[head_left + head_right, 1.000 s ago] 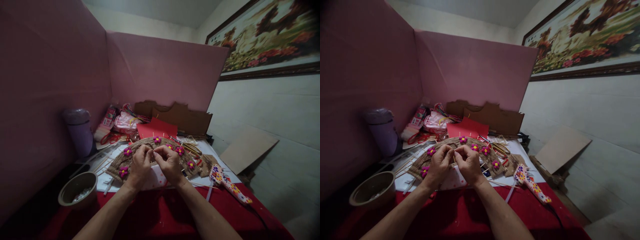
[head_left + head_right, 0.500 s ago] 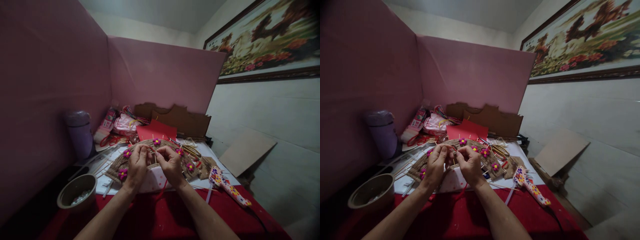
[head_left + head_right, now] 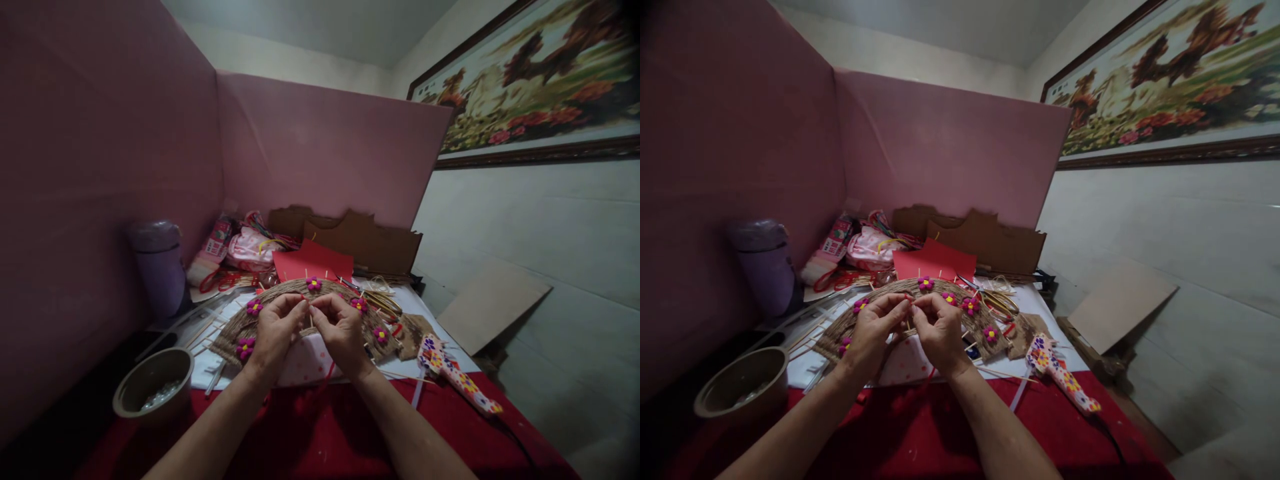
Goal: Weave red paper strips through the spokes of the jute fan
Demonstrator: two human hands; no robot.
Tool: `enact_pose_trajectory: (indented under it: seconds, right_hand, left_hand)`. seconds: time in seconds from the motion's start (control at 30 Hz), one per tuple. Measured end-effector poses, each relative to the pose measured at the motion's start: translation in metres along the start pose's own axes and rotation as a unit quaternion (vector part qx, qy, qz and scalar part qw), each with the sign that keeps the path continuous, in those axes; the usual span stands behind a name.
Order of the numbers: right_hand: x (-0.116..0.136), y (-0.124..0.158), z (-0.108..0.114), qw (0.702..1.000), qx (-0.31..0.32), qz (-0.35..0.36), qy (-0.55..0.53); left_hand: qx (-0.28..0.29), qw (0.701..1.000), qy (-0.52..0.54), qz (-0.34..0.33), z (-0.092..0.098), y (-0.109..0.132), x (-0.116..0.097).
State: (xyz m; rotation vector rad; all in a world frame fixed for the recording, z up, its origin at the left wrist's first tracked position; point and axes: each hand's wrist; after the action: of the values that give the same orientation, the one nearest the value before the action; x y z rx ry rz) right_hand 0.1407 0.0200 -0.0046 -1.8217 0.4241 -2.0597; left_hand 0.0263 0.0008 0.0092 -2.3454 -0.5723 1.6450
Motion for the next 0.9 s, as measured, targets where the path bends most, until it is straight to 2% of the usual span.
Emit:
enact_pose_trajectory:
  seconds: [0.23, 0.43, 0.77, 0.9]
  right_hand:
    - [-0.003, 0.001, 0.0, 1.0, 0.021, -0.005, 0.004]
    - [-0.005, 0.0, 0.0, 0.999, 0.03, -0.008, 0.007]
    - [-0.005, 0.0, 0.0, 0.999, 0.034, -0.007, 0.039]
    - [-0.006, 0.0, 0.0, 0.999, 0.035, -0.012, 0.018]
  left_hand:
    - [-0.004, 0.999, 0.009, -0.039, 0.001, -0.002, 0.005]
    - [-0.009, 0.999, 0.019, -0.033, 0.002, -0.005, 0.008]
    - [0.001, 0.995, -0.038, -0.089, 0.007, -0.007, 0.016]
    - [-0.002, 0.993, -0.05, -0.105, 0.006, -0.005, 0.014]
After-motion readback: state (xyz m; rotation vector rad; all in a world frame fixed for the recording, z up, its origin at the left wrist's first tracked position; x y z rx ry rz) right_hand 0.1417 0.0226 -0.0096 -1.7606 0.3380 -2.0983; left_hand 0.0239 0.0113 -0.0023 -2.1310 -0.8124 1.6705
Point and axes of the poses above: each hand's wrist, its own y-axis away from the middle knuckle, its own z-axis out of the back of the hand, x = y × z, and after that the axes turned 13 degrees about -z, right-handed
